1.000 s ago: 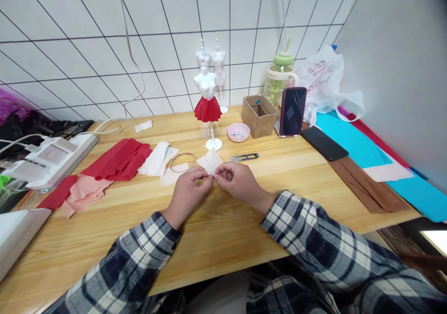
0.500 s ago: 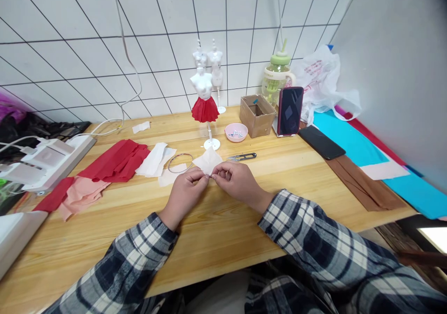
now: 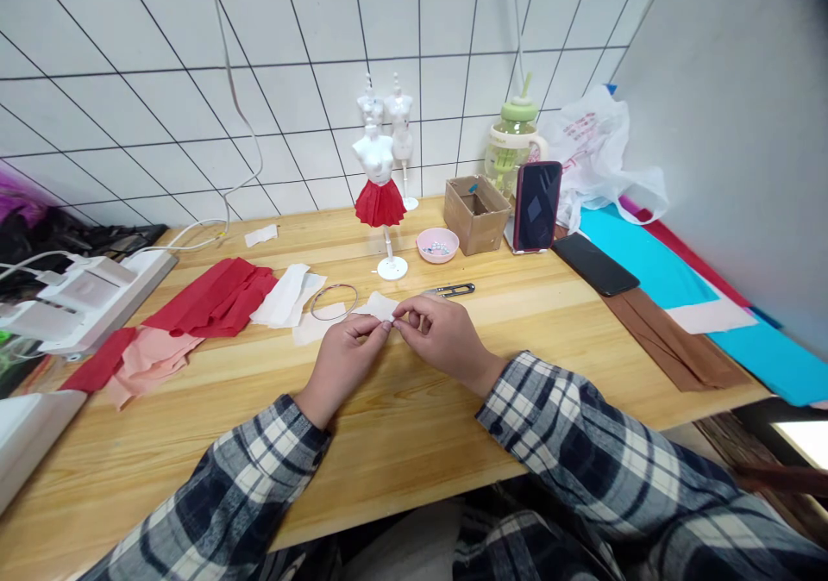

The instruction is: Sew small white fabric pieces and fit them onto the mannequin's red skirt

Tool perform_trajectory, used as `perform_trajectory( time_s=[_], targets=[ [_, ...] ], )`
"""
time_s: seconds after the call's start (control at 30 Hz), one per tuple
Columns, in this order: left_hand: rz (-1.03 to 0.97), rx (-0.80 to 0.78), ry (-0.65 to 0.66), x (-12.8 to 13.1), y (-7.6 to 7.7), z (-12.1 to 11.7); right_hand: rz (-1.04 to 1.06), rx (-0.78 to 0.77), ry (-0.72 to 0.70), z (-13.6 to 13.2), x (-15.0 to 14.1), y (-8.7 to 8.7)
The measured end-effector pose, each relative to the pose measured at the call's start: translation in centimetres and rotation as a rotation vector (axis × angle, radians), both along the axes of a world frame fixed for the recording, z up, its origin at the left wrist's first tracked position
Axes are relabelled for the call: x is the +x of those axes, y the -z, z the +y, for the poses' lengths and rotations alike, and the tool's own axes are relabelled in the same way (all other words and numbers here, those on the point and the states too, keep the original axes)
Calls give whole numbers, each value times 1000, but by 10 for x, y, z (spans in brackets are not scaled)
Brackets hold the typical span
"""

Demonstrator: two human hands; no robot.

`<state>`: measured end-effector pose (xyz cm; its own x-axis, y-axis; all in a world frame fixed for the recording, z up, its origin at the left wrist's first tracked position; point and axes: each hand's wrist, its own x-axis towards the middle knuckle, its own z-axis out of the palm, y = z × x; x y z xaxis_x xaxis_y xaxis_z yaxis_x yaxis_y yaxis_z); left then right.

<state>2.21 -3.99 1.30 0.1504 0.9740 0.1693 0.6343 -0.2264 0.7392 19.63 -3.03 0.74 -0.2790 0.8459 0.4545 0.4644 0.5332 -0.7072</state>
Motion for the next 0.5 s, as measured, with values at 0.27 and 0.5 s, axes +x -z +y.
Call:
perform_trajectory(
  time_s=[0.27, 0.5],
  targets=[
    [15, 46, 20, 2, -2, -1, -81, 9, -1, -1, 1, -3],
    [30, 77, 16, 4, -2, -2, -118, 3, 10, -1, -1, -1]
  ],
)
